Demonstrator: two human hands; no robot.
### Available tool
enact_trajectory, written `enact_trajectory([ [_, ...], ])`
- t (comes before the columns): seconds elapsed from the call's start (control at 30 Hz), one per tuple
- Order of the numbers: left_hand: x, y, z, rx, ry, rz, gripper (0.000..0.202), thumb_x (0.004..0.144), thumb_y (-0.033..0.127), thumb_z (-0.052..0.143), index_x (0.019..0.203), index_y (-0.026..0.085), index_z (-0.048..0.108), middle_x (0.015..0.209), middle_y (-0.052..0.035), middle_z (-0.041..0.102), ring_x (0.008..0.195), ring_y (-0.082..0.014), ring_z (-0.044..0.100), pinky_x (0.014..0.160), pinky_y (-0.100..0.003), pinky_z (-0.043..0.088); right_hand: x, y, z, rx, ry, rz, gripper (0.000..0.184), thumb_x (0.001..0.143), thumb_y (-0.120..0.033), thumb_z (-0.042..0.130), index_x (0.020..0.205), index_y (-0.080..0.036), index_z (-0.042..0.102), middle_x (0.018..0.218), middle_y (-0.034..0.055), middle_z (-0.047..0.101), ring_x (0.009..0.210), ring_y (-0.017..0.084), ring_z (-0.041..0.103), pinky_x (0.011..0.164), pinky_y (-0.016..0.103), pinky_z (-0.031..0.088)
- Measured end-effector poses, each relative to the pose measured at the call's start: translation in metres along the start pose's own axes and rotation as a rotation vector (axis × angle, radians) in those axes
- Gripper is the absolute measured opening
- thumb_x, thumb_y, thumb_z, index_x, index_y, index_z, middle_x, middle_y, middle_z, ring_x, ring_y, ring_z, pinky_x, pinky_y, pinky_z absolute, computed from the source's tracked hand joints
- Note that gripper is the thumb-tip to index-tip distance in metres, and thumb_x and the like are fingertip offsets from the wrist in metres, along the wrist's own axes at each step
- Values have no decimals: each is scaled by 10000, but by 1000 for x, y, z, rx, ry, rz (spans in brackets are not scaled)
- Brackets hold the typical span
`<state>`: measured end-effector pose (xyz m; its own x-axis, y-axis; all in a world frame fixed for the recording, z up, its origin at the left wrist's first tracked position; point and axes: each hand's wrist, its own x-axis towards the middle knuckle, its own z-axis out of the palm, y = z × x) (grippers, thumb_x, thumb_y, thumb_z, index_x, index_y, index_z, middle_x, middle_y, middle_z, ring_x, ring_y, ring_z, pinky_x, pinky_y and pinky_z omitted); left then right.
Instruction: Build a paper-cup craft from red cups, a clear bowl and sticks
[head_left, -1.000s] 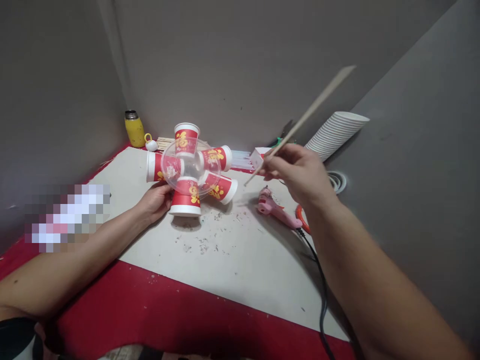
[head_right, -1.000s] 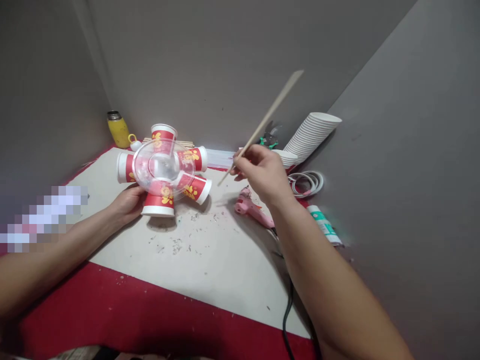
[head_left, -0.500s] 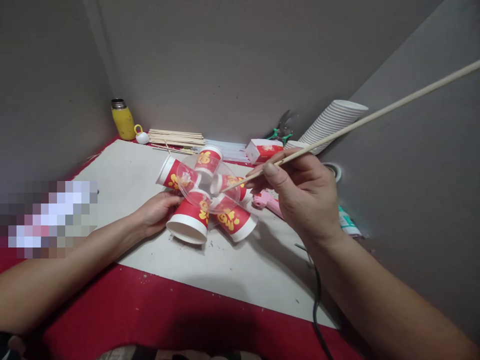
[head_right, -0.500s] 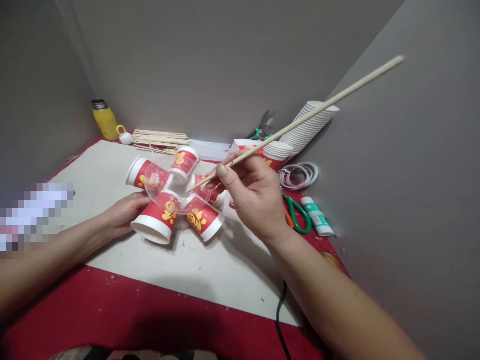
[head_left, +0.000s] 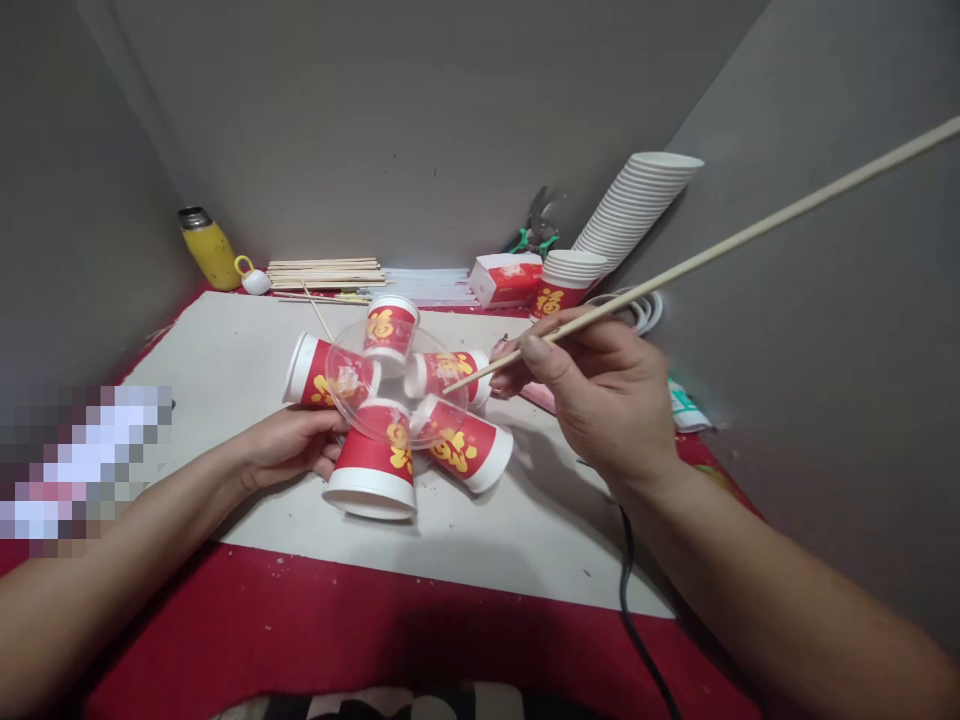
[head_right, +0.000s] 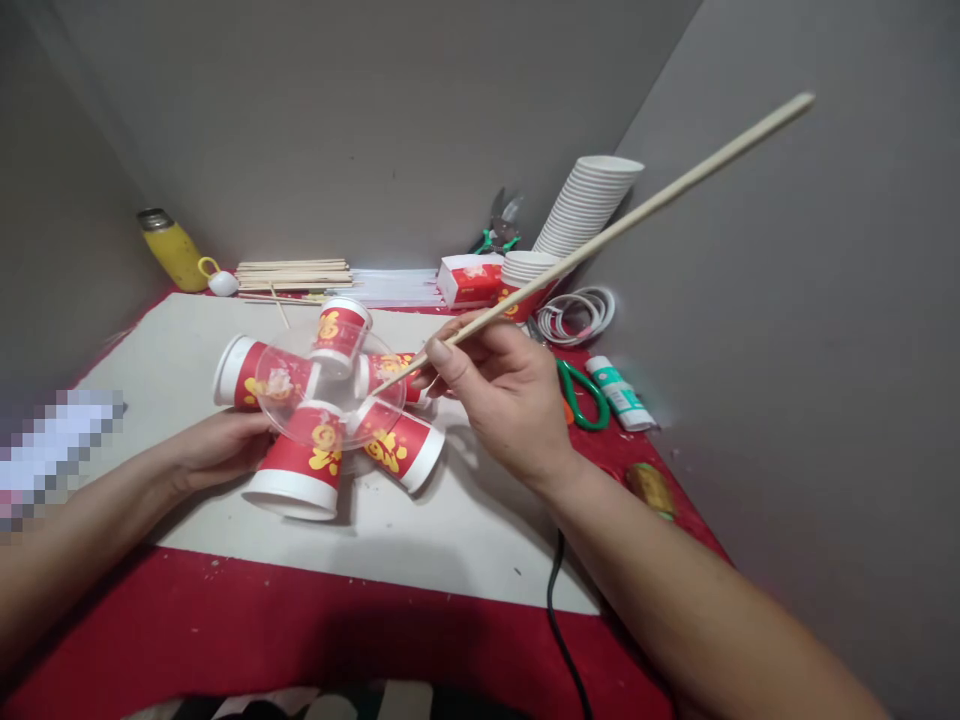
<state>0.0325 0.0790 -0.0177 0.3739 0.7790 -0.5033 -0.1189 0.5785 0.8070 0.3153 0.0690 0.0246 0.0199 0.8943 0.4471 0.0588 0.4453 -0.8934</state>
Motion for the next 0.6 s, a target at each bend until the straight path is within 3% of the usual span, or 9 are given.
enact_trajectory([
  [0.2,-15,2,-7,152,-6,-139,164,862,215,643,908,71,708,752,-140,743,577,-180,697,487,-231,566,-3,-4,2,-34,2,-64,140,858,-384,737,813,-263,681,726,-8,661,593,143,627,564,303,560],
  [0.4,-48,-8,-12,202,-84,-215,280,845,359,701,919,89,712,803,-166,767,655,-239,748,510,-245,580,-5,-6,3,-51,-7,-54,228,879,-452,700,816,-234,677,688,-12,643,586,129,621,562,281,548],
  [0.53,-77,-10,-6,380,-127,-246,360,923,453,607,866,121,735,800,-147,773,651,-176,732,544,-189,540,-7,-6,3,-67,-18,-46,230,909,-442,668,830,-227,692,674,-9,653,603,130,638,590,276,560],
  [0.6,-91,-5,0,505,-127,-188,363,943,458,582,836,152,746,787,-107,768,665,-145,707,588,-179,530,-8,-6,4,-68,-22,-41,232,910,-446,666,834,-229,699,676,-7,656,611,133,642,592,278,565],
])
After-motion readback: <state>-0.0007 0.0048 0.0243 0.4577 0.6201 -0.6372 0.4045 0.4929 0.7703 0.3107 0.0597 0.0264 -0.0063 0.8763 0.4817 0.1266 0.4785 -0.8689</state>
